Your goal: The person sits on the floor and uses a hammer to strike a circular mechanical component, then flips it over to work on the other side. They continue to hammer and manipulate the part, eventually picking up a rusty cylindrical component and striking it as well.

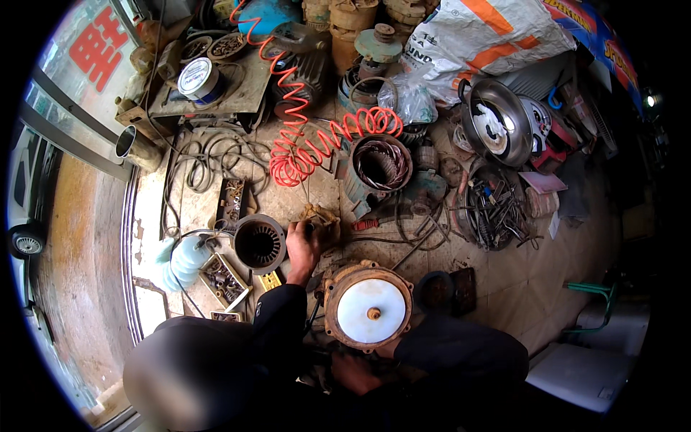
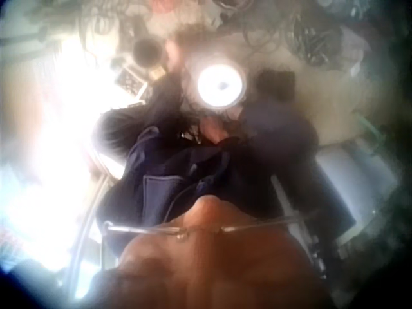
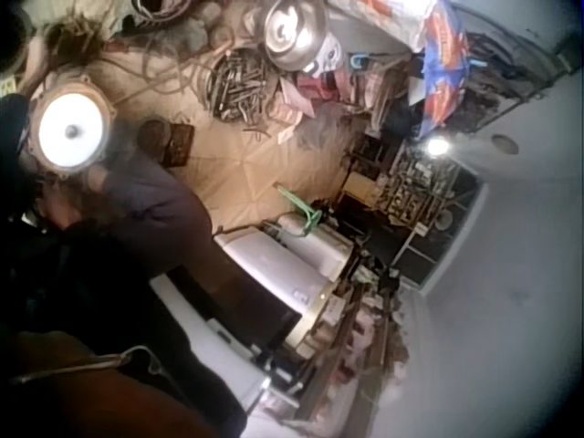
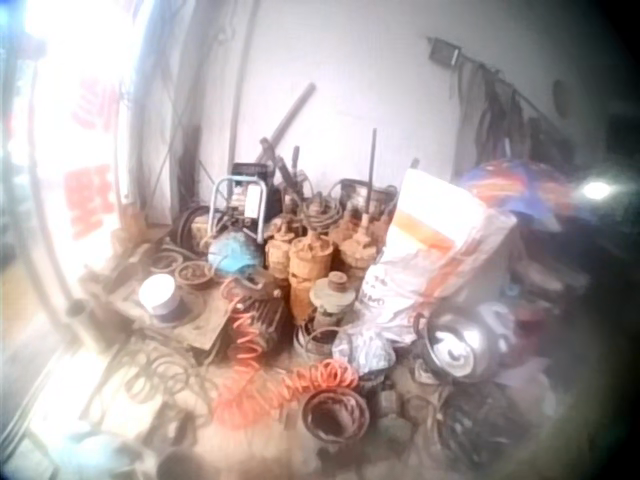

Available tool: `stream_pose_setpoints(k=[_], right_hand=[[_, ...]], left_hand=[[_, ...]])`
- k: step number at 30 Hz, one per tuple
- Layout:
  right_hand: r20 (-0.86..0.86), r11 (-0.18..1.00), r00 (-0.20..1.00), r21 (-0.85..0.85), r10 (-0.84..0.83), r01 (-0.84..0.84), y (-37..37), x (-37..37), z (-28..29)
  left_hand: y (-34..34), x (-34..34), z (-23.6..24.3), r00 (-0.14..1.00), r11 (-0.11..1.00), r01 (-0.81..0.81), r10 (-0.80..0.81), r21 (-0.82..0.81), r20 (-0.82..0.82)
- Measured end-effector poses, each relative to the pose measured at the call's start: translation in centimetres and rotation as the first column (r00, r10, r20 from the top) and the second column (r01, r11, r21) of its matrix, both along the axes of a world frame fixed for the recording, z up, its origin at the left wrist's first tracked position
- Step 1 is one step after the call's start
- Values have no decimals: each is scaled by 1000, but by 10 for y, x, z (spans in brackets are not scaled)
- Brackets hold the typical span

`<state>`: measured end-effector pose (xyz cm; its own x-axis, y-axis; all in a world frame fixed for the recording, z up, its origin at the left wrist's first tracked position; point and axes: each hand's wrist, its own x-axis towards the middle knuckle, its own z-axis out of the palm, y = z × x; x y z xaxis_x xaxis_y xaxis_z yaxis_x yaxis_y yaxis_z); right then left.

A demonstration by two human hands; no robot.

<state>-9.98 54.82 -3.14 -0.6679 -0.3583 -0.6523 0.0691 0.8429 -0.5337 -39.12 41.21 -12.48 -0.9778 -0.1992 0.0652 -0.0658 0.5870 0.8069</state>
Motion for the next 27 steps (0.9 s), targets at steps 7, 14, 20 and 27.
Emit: stream_pose_setpoints(k=[7, 14, 20, 27], right_hand=[[-111, 1000, 994, -15, 13, -15, -5, 1, 7], [-98, 1000, 995, -4, 21, -22, -6, 7, 9], [-463, 985, 886, -162, -19, -63, 10, 6, 69], [-463, 970, 871, -85, 162, -226, 61, -94, 254]], left_hand=[[19, -16, 51, 985, 1000, -10, 9, -8, -170], [-5, -38, 151, 923, 999, -23, 34, 35, -384], [-15, -40, 251, 918, 977, 112, -31, 184, -395], [-29, -42, 345, 787, 920, 283, -385, -273, -482]])
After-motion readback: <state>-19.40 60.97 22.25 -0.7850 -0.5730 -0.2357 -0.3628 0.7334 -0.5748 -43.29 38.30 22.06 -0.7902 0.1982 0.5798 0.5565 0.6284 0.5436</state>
